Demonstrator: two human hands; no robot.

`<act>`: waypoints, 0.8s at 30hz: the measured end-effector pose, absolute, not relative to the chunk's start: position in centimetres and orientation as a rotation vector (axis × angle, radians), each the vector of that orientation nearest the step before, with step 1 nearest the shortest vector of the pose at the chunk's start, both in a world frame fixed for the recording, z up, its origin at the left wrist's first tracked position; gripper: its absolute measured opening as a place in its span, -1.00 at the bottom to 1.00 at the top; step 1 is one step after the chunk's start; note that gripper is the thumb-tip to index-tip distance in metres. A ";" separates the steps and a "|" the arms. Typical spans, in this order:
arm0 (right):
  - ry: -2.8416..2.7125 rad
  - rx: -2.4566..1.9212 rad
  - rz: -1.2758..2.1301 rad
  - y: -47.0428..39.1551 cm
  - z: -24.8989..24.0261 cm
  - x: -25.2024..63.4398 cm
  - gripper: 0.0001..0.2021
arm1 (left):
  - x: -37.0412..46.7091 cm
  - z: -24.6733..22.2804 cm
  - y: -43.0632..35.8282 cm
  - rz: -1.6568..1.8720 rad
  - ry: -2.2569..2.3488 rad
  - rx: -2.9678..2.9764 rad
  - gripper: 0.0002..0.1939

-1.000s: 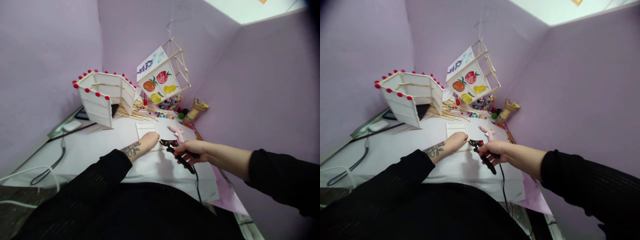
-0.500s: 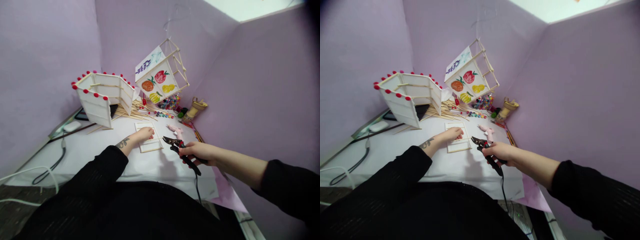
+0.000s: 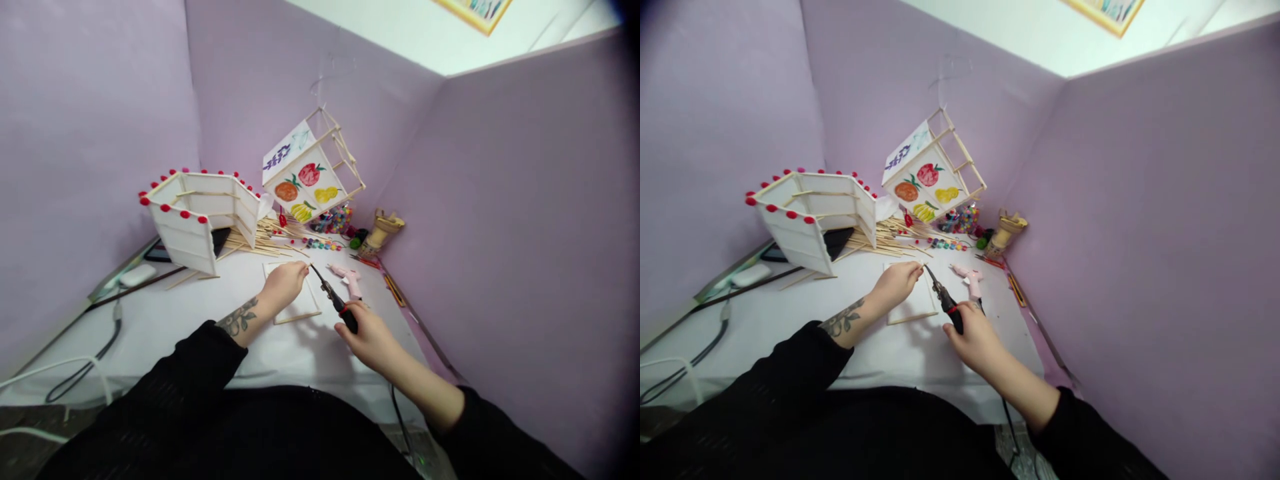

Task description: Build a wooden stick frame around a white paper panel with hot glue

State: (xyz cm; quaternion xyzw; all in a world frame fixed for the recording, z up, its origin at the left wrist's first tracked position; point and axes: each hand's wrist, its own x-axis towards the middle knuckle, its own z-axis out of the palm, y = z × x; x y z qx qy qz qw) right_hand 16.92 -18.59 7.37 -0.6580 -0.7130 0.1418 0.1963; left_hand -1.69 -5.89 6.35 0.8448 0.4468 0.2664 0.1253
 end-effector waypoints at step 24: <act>-1.723 -1.763 0.581 -17.9 3.4 15.9 -0.69 | -1.9 7.3 -7.2 0.764 1.182 2.717 -0.75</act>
